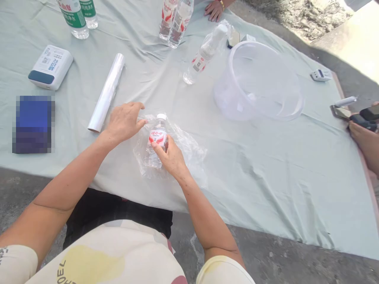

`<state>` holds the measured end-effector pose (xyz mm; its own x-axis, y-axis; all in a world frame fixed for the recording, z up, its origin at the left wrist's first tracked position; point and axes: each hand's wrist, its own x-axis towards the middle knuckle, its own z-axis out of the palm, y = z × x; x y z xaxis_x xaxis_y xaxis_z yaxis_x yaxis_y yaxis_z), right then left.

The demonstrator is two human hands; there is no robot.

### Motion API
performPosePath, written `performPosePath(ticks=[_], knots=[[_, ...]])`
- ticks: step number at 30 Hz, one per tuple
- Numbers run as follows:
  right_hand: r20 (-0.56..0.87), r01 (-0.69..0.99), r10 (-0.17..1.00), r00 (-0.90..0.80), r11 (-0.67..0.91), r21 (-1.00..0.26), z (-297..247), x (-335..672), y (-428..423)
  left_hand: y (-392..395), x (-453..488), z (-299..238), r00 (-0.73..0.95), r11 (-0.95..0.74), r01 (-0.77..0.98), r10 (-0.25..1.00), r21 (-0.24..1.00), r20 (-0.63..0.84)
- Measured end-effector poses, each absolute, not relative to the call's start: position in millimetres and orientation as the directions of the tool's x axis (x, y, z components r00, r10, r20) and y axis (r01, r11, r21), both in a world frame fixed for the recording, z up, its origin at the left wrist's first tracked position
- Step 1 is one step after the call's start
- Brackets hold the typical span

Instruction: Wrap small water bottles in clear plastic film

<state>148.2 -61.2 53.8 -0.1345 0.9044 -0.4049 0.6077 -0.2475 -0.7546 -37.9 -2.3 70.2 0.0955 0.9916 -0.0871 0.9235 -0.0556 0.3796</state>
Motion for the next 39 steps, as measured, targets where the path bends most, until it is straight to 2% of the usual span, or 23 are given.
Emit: performPosePath(ticks=[3,5,7,9,12,15,17,19,22,24,27,29,32,35,39], knots=[[-0.386,0.611,0.911,-0.148,-0.222,-0.76,53.2,149.1,-61.5,14.3,-22.6,63.0,0.188,-0.165,0.943,0.981,0.288,-0.053],[-0.38,0.612,0.912,-0.155,-0.213,-0.762,51.5,150.7,-61.8,26.3,-17.7,56.0,0.217,-0.19,0.939,0.974,0.286,-0.065],[-0.38,0.599,0.911,-0.161,-0.216,-0.771,49.2,153.4,-62.6,37.1,-18.2,50.1,0.172,-0.139,0.913,0.984,0.383,-0.053],[-0.386,0.568,0.909,-0.16,-0.235,-0.789,46.9,156.8,-63.8,45.3,-22.0,46.5,0.064,-0.031,0.828,0.997,0.559,-0.04],[-0.404,0.54,0.9,-0.167,-0.26,-0.801,44.6,161.3,-65.8,51.7,-25.7,44.7,-0.072,0.168,0.558,0.985,0.812,-0.154],[-0.395,0.538,0.898,-0.191,-0.241,-0.808,43.0,163.8,-67.1,53.1,-21.1,48.4,-0.108,0.335,0.289,0.942,0.897,-0.317],[-0.375,0.522,0.904,-0.206,-0.222,-0.823,41.4,165.1,-67.5,53.0,-15.8,57.2,-0.109,0.36,0.17,0.932,0.917,-0.346],[-0.356,0.5,0.909,-0.217,-0.21,-0.84,39.5,167.0,-67.4,51.9,-13.0,72.2,-0.133,0.285,0.119,0.954,0.951,-0.27],[-0.349,0.454,0.908,-0.233,-0.216,-0.864,38.0,172.2,-66.1,41.7,-18.3,97.1,-0.24,0.057,0.178,0.971,0.982,-0.013],[-0.369,0.404,0.895,-0.252,-0.249,-0.88,38.4,177.1,-64.1,23.7,-26.0,104.9,-0.296,-0.042,0.249,0.948,0.968,0.117],[-0.419,0.333,0.868,-0.268,-0.325,-0.885,41.4,184.2,-59.5,-21.4,-33.5,93.6,-0.299,-0.013,0.422,0.942,0.906,0.153],[-0.421,0.303,0.868,-0.264,-0.34,-0.89,45.3,188.1,-55.8,-56.5,-32.8,76.1,-0.195,0.057,0.615,0.977,0.786,0.081],[-0.368,0.314,0.905,-0.212,-0.293,-0.903,54.8,194.5,-47.4,-99.3,-25.0,51.2,-0.103,0.068,0.846,0.994,0.529,0.038],[-0.328,0.282,0.93,-0.168,-0.274,-0.92,63.2,204.8,-29.1,-120.2,-13.2,38.5,-0.066,0.054,0.93,0.998,0.365,0.021],[-0.283,0.132,0.943,-0.173,-0.262,-0.956,57.4,223.5,16.2,-125.8,3.2,34.9,-0.045,0.025,0.949,0.997,0.314,0.055]])
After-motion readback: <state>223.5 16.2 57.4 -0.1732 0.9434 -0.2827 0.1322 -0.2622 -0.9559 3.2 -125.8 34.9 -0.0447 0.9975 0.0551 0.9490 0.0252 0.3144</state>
